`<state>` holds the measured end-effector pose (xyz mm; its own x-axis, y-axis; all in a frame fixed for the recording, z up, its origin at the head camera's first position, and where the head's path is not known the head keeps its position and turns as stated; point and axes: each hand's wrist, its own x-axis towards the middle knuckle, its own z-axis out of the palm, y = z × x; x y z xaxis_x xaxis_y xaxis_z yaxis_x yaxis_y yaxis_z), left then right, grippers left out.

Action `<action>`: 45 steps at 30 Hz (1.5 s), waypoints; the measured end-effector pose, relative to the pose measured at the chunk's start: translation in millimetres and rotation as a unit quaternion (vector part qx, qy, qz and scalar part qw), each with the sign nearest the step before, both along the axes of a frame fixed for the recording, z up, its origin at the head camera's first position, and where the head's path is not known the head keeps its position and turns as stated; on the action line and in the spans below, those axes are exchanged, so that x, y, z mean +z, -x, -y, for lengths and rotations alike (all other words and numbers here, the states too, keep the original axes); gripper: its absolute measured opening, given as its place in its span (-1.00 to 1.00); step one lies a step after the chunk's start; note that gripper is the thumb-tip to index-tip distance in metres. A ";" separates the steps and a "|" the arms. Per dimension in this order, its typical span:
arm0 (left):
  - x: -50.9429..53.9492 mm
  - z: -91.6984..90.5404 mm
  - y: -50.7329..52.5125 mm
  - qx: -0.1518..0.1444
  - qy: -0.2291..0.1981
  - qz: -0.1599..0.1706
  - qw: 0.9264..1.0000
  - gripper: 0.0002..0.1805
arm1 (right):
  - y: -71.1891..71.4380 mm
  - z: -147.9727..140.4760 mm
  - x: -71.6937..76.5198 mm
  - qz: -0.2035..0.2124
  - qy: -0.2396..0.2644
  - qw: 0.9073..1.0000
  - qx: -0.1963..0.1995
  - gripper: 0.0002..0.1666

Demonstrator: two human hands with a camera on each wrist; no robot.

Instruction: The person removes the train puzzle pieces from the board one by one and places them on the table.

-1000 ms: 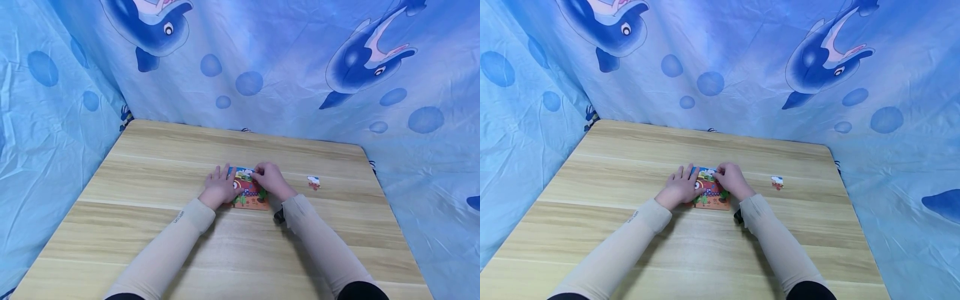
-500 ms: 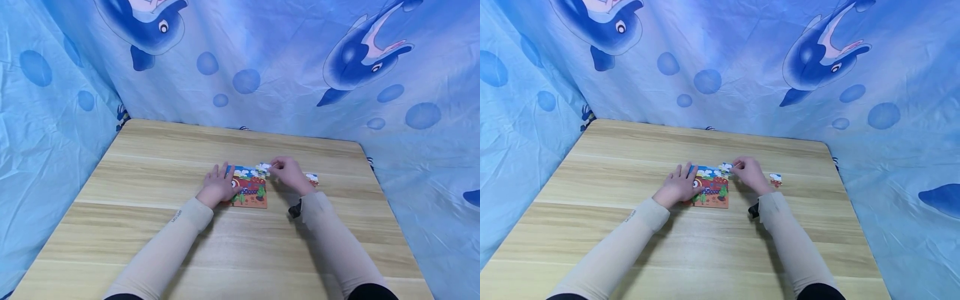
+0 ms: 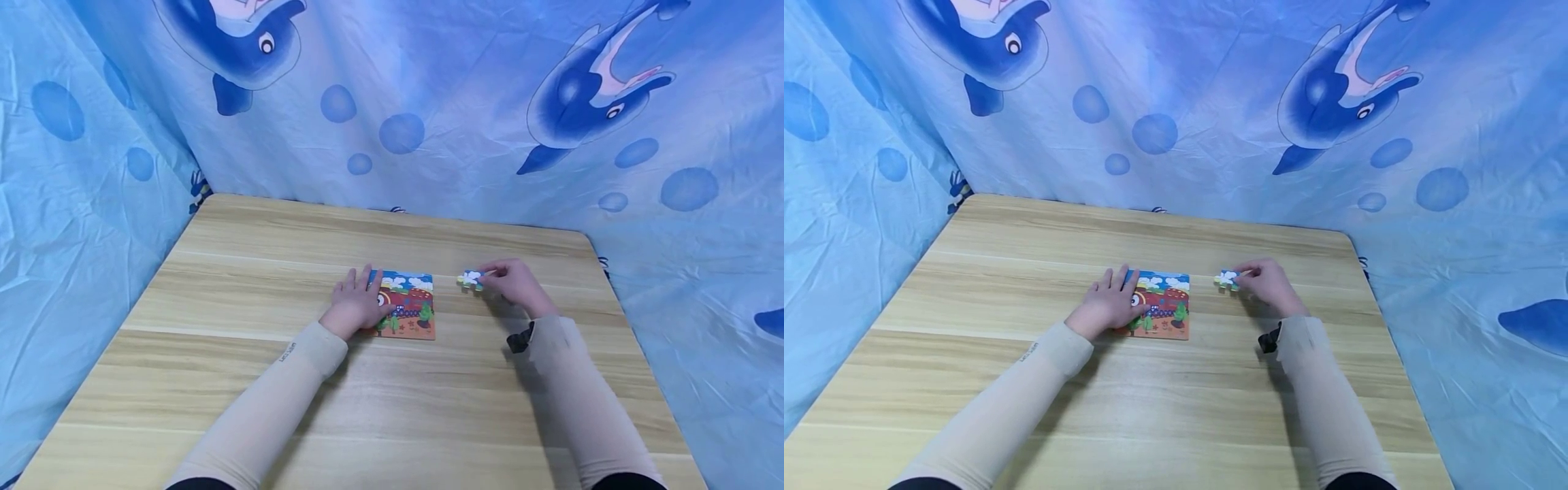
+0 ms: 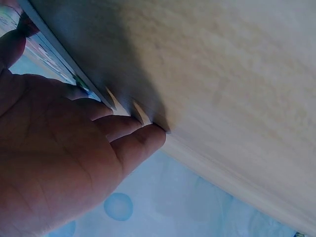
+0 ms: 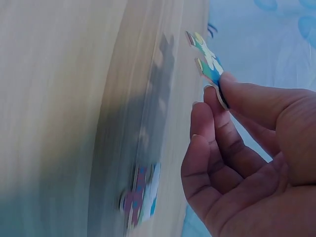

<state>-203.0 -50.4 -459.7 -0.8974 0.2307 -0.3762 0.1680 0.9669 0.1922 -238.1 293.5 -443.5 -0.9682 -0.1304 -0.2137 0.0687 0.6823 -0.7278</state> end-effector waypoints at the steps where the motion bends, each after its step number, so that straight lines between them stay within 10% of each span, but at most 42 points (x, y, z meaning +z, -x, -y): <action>1: 0.6 0.2 0.0 -0.001 0.000 -0.001 1.000 -0.04 | 0.9 -3.1 -0.1 0.008 0.002 1.000 -0.004 -0.67; 25: -0.2 1.5 -1.6 0.003 -0.006 0.001 1.000 -0.04 | 3.3 4.5 -8.5 -0.029 -0.144 0.989 0.017 -0.74; 45: 0.0 1.9 -2.6 0.002 -0.012 0.005 1.000 -0.04 | 2.9 8.7 -14.0 -0.049 -0.137 0.985 0.094 -0.72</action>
<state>-200.5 -52.2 -459.7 -0.8948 0.2360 -0.3789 0.1623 0.9627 0.2163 -241.0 284.8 -457.5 -0.9505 -0.2589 -0.1721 -0.1386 0.8486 -0.5106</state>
